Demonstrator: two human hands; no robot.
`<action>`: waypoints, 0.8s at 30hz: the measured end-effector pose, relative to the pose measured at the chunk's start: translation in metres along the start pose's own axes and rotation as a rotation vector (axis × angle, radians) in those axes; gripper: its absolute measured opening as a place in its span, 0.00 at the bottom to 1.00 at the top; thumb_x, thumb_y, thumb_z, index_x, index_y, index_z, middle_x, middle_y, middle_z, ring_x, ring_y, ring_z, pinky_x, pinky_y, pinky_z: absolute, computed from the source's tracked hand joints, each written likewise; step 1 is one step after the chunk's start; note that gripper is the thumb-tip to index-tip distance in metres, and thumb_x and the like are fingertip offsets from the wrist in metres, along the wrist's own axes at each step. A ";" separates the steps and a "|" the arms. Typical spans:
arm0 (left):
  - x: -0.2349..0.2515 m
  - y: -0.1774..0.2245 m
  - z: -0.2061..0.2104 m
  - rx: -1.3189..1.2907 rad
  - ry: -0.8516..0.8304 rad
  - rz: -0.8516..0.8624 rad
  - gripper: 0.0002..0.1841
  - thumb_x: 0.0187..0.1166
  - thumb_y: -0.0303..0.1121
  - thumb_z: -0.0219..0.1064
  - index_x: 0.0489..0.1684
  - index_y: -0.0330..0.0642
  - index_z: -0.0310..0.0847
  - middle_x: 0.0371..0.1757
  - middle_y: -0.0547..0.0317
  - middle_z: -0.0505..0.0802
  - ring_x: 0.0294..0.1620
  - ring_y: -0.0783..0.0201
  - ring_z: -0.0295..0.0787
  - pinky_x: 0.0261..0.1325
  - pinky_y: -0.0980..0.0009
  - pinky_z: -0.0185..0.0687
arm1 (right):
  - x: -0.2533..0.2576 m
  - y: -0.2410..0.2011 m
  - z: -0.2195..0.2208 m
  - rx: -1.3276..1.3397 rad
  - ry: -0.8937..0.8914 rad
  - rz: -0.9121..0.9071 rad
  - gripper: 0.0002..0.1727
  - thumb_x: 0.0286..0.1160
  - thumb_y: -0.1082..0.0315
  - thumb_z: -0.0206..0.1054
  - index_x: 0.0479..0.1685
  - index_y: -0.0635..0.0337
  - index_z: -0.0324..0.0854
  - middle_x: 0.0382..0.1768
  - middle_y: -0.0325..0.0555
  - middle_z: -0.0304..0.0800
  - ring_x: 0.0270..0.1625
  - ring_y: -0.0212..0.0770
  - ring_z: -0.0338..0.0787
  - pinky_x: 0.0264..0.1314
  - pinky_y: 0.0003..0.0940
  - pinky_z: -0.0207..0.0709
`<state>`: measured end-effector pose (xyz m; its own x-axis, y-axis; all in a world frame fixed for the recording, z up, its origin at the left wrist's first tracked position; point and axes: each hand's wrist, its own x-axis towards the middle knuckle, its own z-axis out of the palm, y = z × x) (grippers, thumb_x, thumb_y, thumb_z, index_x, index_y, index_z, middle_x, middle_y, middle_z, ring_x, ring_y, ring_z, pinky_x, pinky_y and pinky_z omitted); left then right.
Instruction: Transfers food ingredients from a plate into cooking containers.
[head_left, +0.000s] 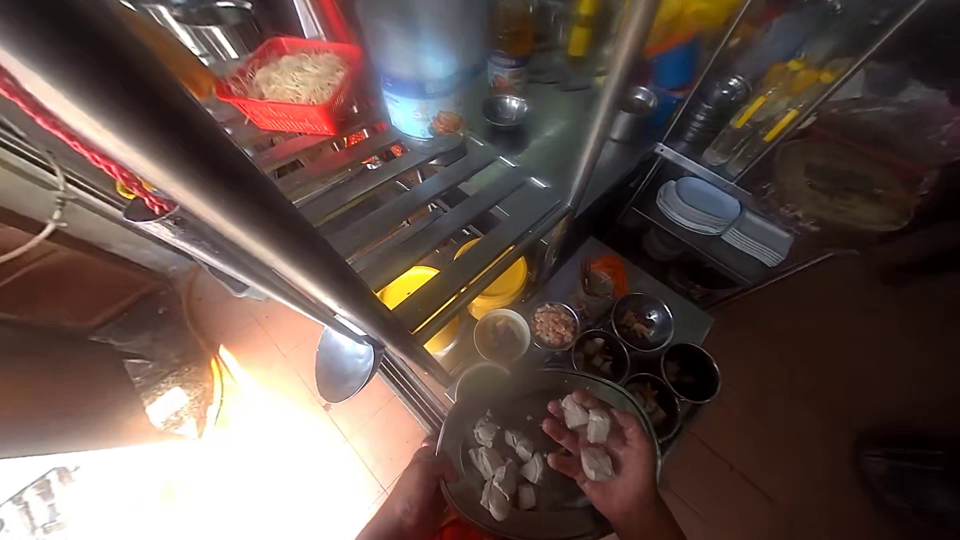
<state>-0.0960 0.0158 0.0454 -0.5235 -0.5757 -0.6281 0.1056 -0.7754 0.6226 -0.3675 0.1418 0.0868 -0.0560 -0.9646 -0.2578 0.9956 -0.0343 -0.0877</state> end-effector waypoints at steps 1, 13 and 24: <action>0.000 0.001 0.000 -0.005 0.007 -0.001 0.14 0.52 0.19 0.64 0.39 0.34 0.82 0.40 0.43 0.94 0.41 0.53 0.94 0.43 0.52 0.91 | 0.000 0.002 -0.001 0.026 -0.008 -0.003 0.29 0.76 0.45 0.57 0.66 0.55 0.86 0.74 0.68 0.79 0.73 0.71 0.82 0.58 0.63 0.85; -0.004 0.008 -0.008 0.018 -0.007 -0.019 0.12 0.55 0.21 0.64 0.39 0.35 0.83 0.40 0.44 0.94 0.42 0.53 0.94 0.45 0.52 0.90 | 0.004 0.005 0.019 -0.842 0.317 0.036 0.22 0.86 0.54 0.57 0.68 0.58 0.79 0.56 0.57 0.90 0.39 0.49 0.92 0.26 0.38 0.86; -0.008 0.002 -0.014 0.042 0.021 0.024 0.12 0.54 0.20 0.64 0.37 0.38 0.82 0.38 0.49 0.94 0.39 0.56 0.93 0.42 0.54 0.90 | 0.022 0.067 0.044 -2.329 0.345 0.255 0.23 0.79 0.52 0.63 0.70 0.44 0.85 0.63 0.50 0.88 0.64 0.48 0.89 0.65 0.50 0.85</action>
<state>-0.0802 0.0153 0.0452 -0.5036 -0.5999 -0.6217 0.0821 -0.7496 0.6568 -0.2982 0.1063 0.1176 -0.2440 -0.8304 -0.5009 -0.7083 0.5054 -0.4928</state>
